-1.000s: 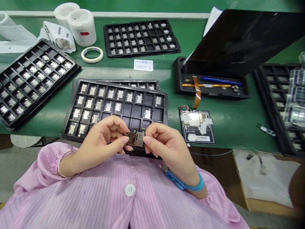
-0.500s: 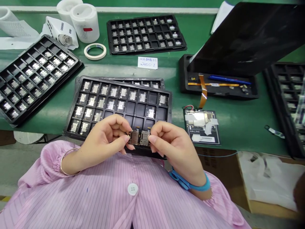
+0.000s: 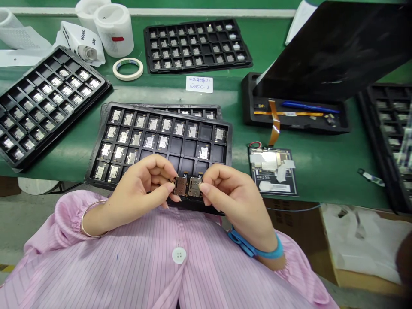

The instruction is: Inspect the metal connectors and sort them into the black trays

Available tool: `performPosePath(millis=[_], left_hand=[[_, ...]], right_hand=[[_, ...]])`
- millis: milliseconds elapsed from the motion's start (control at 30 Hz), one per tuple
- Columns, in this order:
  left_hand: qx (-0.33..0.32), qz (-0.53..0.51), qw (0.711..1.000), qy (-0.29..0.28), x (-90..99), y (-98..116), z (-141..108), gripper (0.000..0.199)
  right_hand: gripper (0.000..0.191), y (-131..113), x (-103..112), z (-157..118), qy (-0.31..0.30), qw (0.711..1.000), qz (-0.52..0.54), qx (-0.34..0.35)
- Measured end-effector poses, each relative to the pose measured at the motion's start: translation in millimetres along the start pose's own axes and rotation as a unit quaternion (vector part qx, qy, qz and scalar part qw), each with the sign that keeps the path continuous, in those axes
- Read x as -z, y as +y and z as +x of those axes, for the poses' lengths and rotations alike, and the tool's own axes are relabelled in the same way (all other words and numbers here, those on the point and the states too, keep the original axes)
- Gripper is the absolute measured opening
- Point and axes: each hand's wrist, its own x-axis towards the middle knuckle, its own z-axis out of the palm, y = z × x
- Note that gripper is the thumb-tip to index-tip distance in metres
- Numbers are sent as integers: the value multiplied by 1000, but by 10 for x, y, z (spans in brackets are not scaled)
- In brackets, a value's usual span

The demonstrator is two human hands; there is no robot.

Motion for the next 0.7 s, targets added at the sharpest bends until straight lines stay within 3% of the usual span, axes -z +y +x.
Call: performPosePath(millis=[233, 400, 700], left_hand=[[7, -5, 1000, 0, 23, -14, -8, 16], [21, 16, 1000, -14, 23, -21, -2, 30], [40, 48, 998, -15, -9, -48, 48, 29]], right_hand=[[19, 16, -2, -2, 1, 1000, -19, 11], [18, 20, -13, 5, -2, 999, -29, 14], [19, 78, -39, 40, -3, 998, -59, 17]])
